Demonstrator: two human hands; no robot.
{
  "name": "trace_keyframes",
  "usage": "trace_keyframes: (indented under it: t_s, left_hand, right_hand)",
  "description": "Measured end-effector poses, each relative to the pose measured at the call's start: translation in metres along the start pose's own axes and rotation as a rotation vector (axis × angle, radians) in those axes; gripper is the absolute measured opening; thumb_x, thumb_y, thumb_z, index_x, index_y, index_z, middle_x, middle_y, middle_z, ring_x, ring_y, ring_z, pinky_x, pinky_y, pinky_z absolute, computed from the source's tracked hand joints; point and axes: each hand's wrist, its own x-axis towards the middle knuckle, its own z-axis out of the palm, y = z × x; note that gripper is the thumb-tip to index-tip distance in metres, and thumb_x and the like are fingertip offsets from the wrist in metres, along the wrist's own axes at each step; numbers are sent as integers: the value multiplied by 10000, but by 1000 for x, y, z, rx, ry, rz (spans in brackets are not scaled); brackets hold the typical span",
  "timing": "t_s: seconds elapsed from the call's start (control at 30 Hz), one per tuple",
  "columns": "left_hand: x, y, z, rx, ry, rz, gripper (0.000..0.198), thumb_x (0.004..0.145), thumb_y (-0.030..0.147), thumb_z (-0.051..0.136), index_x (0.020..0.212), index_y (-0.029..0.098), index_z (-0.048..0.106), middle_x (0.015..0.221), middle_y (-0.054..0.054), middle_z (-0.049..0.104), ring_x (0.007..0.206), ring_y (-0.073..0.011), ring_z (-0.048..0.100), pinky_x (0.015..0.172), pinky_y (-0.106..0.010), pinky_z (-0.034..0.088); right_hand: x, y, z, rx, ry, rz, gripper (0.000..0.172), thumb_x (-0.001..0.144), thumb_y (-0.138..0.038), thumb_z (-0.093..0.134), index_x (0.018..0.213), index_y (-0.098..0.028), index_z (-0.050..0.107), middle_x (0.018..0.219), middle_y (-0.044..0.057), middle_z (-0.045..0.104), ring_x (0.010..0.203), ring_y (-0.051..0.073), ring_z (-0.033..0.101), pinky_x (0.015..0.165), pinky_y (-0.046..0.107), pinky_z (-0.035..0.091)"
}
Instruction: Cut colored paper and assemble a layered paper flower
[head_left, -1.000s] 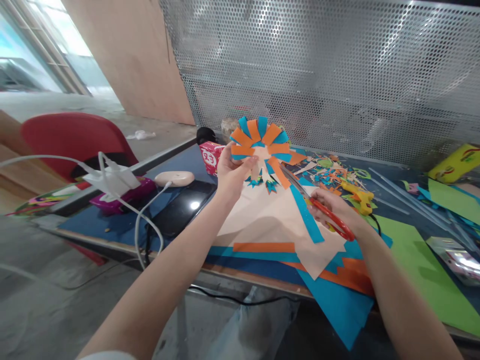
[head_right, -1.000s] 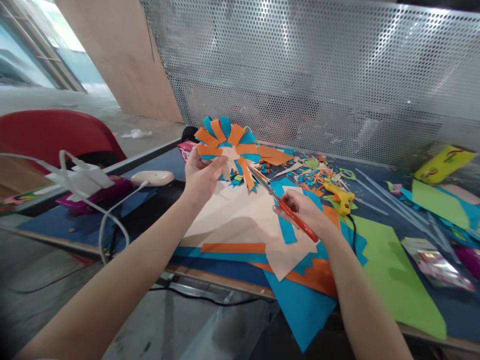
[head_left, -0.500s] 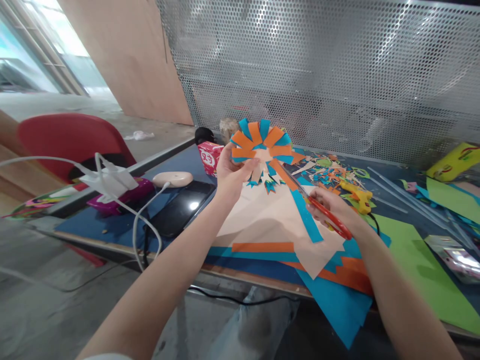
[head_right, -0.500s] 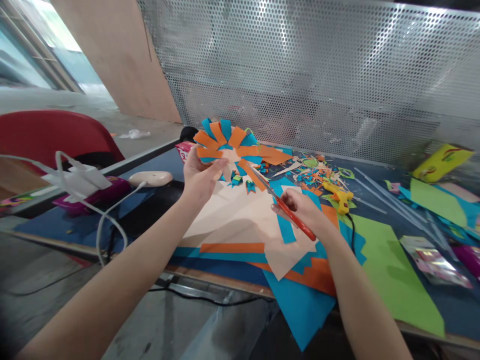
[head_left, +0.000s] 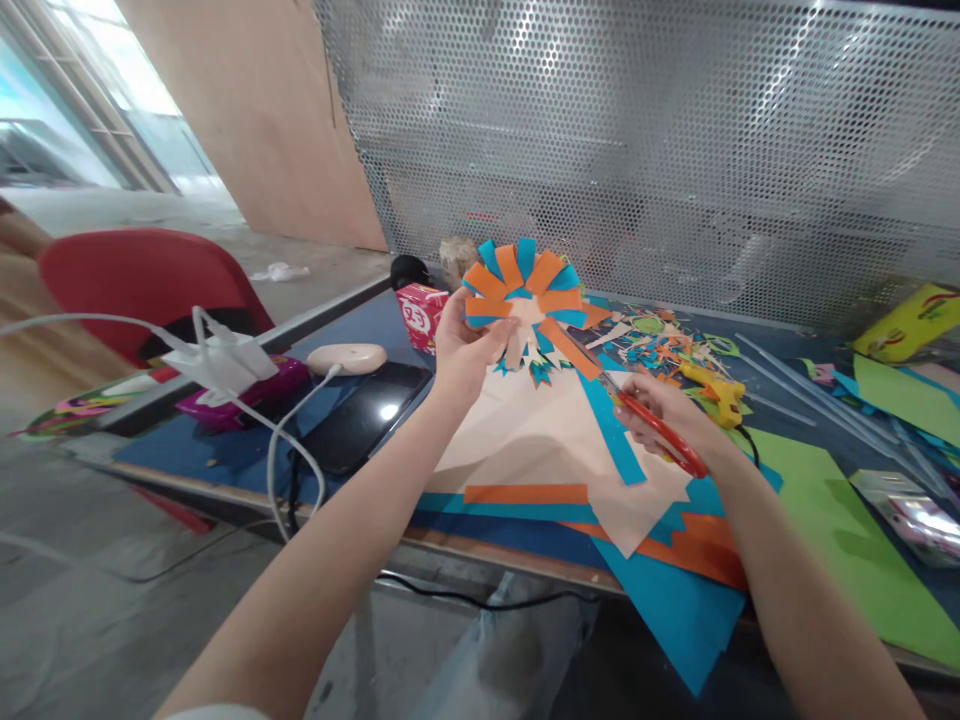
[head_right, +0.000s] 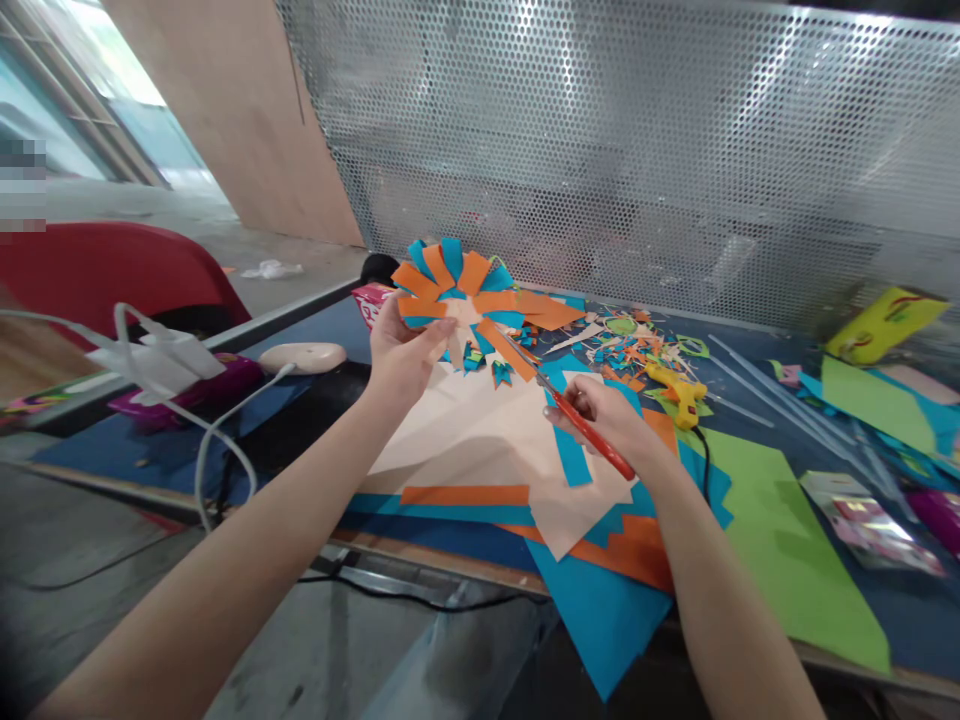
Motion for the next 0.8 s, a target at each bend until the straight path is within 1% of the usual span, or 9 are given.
trace_keyframes:
  t_s: [0.13,0.27,0.33,0.4,0.53,0.63,0.7,0.8]
  left_hand:
    - [0,0,1,-12,13,9,464,444,193,822,821,219,553,697,45,605,593,-77,589,588,-189,481]
    - [0,0,1,5,6,2,462,449,230,827,823,219,556,702,43,612,592,-81,595,571,-186,481]
    - [0,-1,0,5,-6,3,463,450,235,829,827,220,561,703,45,614,600,-81,598,593,-191,490]
    - [1,-2,-1,0,-20,5,467,450,225,829,838,221,568,708,45,619,614,-82,601,620,-196,497]
    - [0,-3,-2,1,-31,-1,468,463,213,824,858,221,573,697,46,619,600,-77,593,612,-192,494]
    - [0,-3,-1,0,-26,-8,472,461,220,827,854,218,566,705,44,619,619,-85,602,625,-203,499]
    - [0,-4,-1,2,-30,-11,470,474,221,824,868,218,568,722,41,621,643,-91,616,622,-201,497]
    - [2,-5,-3,-18,-23,-15,453,491,217,817,871,226,571,744,46,630,653,-87,627,613,-193,494]
  right_hand:
    - [-2,-2,1,-60,15,-35,475,607,-644,562,694,-230,347,548,-73,402,383,64,347,346,210,252]
    - [0,0,0,-26,24,-23,478,659,-694,447,680,-225,355,559,-58,419,385,64,335,348,220,262]
    - [2,1,-1,-8,14,-17,480,670,-699,422,677,-223,363,570,-53,431,387,64,337,349,223,268]
    - [3,2,-1,2,0,-15,467,670,-686,437,675,-225,362,564,-56,426,384,67,342,347,223,269]
    - [3,3,-1,17,1,-11,450,681,-667,445,683,-227,353,553,-61,417,376,70,354,337,222,271]
    - [2,4,0,14,-12,-11,452,687,-675,431,691,-232,338,532,-73,398,345,68,331,319,226,258]
    - [0,3,0,2,-21,-17,448,673,-662,464,696,-234,331,530,-81,393,339,64,318,316,227,250]
    - [-3,-3,0,-57,-19,-32,417,656,-593,541,704,-233,337,542,-88,386,362,55,312,342,222,250]
